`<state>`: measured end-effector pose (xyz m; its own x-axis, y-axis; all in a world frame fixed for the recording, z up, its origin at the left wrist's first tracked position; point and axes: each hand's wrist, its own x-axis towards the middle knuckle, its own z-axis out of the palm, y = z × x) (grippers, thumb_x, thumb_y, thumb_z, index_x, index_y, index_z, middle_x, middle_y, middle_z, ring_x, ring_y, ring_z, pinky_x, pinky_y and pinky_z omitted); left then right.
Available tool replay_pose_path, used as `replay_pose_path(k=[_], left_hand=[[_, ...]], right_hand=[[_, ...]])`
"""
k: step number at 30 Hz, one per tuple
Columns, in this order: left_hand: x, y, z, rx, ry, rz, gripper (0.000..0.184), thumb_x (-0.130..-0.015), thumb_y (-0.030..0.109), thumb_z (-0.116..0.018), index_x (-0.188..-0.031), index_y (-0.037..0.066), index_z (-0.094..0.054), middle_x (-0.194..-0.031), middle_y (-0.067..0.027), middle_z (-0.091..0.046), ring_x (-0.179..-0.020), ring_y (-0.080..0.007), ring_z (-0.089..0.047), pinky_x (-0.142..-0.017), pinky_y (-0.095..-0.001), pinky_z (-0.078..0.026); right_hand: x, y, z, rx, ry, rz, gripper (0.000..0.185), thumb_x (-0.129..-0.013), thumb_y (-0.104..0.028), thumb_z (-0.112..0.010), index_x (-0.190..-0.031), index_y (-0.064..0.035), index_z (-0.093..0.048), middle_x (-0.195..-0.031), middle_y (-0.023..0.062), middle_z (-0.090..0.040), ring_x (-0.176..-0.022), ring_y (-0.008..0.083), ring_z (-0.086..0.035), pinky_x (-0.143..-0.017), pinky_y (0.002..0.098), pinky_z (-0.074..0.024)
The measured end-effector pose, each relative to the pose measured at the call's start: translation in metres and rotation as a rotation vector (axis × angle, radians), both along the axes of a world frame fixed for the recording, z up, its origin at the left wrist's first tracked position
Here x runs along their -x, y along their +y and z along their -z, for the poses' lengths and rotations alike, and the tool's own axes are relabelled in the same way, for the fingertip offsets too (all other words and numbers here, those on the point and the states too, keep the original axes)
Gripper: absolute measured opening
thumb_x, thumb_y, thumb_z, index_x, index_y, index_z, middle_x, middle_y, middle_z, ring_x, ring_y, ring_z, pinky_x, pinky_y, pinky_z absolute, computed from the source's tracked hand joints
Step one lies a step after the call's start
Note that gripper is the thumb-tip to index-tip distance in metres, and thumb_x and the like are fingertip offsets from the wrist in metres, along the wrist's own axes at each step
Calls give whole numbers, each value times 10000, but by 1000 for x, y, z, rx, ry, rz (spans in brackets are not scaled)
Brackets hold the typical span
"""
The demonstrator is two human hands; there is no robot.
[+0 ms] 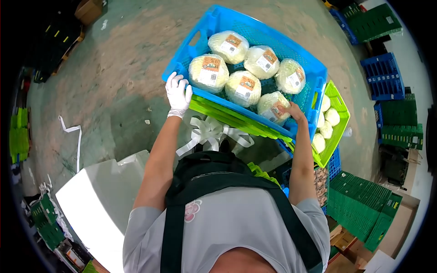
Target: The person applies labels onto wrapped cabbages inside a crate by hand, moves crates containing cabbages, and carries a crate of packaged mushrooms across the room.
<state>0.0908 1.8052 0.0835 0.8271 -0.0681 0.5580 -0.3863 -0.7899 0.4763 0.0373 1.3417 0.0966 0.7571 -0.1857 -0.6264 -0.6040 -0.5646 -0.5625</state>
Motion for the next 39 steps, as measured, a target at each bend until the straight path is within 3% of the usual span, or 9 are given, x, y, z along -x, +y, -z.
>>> replay_pose_path(k=[3, 9, 19, 37, 39], left_hand=[[-1, 2, -1, -11, -10, -17, 177, -708, 233, -537, -811, 89, -545, -1001, -91, -489, -1104, -307, -375, -886, -421, -311], [-5, 3, 0, 1, -23, -16, 176, -708, 231, -523, -804, 85, -543, -1005, -95, -487, -1100, -314, -378, -897, -423, -309], [-6, -1, -1, -6, -30, -12, 164, -739, 211, -490, -802, 68, -539, -1007, -108, -483, -1100, -325, -374, -904, -427, -314], [-8, -1, -6, -30, -27, -10, 162, -726, 197, -494, -809, 65, -537, -993, -114, -476, -1093, -335, -376, -904, -439, -319], [-7, -2, -7, -30, -20, -13, 164, -723, 195, -495, -809, 62, -536, -993, -116, -475, -1093, -336, -377, -904, -441, -318]], right_hand=[[-3, 5, 1, -227, 42, 122, 747, -590, -329, -768, -1147, 50, -446, -1041, 128, -557, -917, 188, -539, -821, 304, -415], [-7, 20, -16, -24, -21, 66, 766, -594, -295, -768, -1183, 46, -417, -1061, 129, -551, -965, 190, -520, -838, 308, -407], [-11, 16, -20, -45, -42, -30, 740, -609, -343, -745, -1183, 12, -443, -1078, 115, -554, -962, 186, -530, -844, 301, -403], [-14, 17, -29, -93, -41, -10, 726, -577, -297, -771, -1160, 15, -472, -1026, 116, -579, -922, 198, -549, -821, 306, -416], [-15, 14, -26, -99, -10, 15, 768, -529, -288, -797, -1159, 8, -472, -1041, 103, -578, -952, 185, -544, -849, 307, -402]])
